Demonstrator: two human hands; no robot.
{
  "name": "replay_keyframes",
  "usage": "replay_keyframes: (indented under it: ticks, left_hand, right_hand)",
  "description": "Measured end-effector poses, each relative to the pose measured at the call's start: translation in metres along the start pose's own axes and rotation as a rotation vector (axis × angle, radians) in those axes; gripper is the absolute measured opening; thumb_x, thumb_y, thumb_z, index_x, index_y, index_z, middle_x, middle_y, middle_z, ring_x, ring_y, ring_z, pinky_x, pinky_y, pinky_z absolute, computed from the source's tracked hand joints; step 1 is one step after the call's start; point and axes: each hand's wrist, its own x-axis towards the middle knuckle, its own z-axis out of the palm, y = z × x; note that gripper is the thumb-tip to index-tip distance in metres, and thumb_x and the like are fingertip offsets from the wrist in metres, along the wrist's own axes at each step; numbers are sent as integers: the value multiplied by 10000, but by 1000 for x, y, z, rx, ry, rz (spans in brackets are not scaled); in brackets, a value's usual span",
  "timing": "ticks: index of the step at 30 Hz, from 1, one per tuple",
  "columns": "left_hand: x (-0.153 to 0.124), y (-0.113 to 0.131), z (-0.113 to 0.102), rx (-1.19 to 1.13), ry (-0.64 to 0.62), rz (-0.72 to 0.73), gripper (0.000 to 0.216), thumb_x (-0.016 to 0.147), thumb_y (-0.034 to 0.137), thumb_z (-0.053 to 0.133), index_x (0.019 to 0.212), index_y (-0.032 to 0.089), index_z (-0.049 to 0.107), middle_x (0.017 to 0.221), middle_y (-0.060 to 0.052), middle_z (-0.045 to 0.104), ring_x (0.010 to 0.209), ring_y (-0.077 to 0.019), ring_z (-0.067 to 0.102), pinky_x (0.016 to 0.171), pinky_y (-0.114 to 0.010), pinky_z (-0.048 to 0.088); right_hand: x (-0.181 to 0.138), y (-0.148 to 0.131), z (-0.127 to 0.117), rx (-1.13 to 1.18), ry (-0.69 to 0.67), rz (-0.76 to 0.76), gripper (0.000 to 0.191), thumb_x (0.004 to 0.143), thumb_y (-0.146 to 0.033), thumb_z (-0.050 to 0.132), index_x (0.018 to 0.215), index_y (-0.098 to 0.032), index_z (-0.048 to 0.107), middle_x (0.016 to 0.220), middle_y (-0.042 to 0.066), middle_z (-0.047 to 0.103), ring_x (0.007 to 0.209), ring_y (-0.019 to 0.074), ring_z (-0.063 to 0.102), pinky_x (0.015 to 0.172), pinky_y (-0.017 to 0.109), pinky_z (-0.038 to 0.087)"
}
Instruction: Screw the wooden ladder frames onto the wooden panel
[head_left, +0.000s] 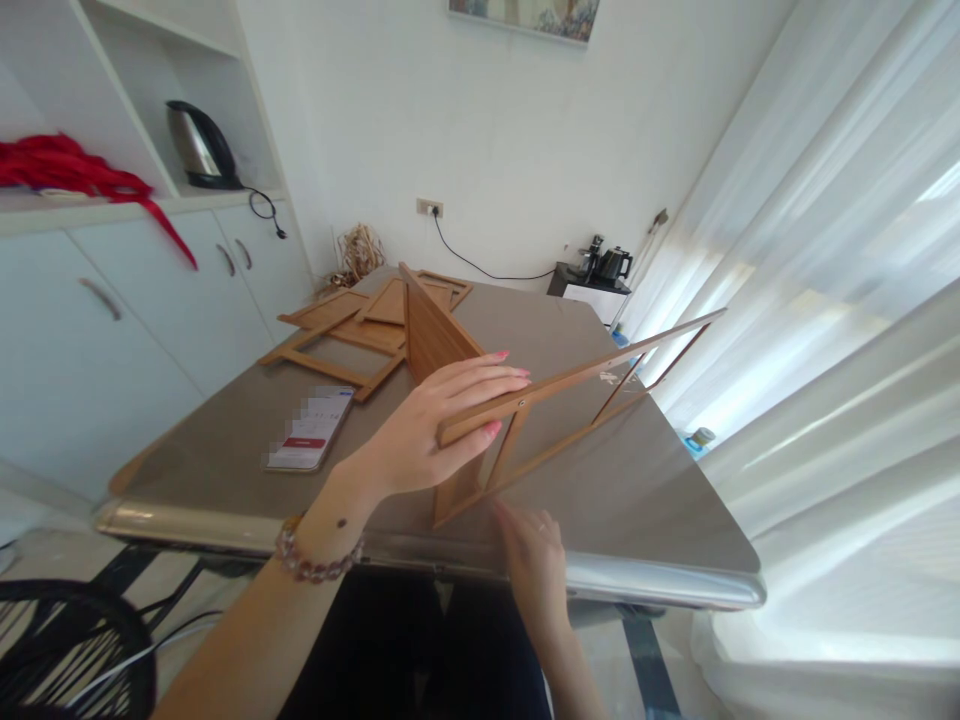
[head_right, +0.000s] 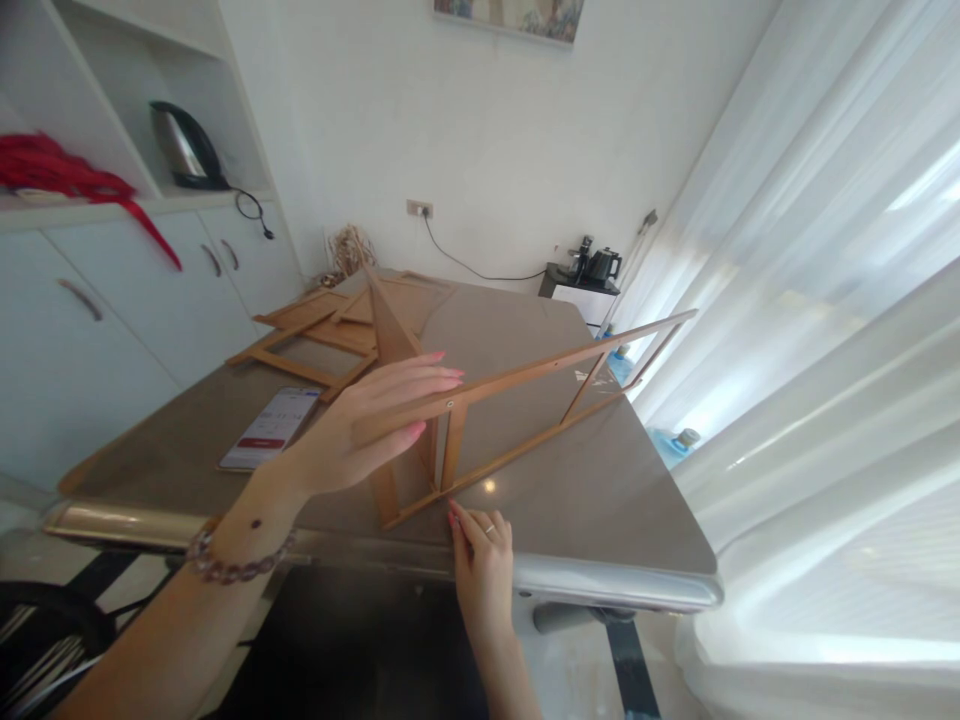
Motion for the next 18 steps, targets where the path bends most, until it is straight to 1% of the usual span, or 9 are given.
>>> replay_keyframes:
  ticks: [6, 12, 18]
  left_hand:
    - [-1, 0, 2, -2, 29, -19, 454, 938, 207, 499, 1387, 271, 499, 1457, 16, 540, 1448, -166, 400, 1240, -392, 347]
    - [0, -1, 5, 10, 52, -31, 426, 935, 253, 479, 1357, 267, 538, 1417, -8, 580, 1411, -196, 448, 1209, -426, 367]
    - [0, -2, 5, 46, 47, -25, 443, 934, 257, 470, 1373, 272, 533, 1426, -6, 578, 1416, -199, 452, 1197, -420, 382]
  right_hand:
    - [0, -9, 1, -25, 41, -1, 296, 1020, -313, 457, 1065, -260, 745, 926, 31, 760, 826, 172, 627, 774, 326, 382]
    - [-3, -9, 3, -40, 14, 14, 297, 1026, -323, 454, 1107, -285, 736, 959, 28, 767, 855, 178, 633, 807, 342, 327]
    - [-4, -9, 4, -38, 28, 15, 274, 1021, -317, 473, 1117, -290, 728, 960, 11, 770, 849, 172, 626, 807, 339, 300]
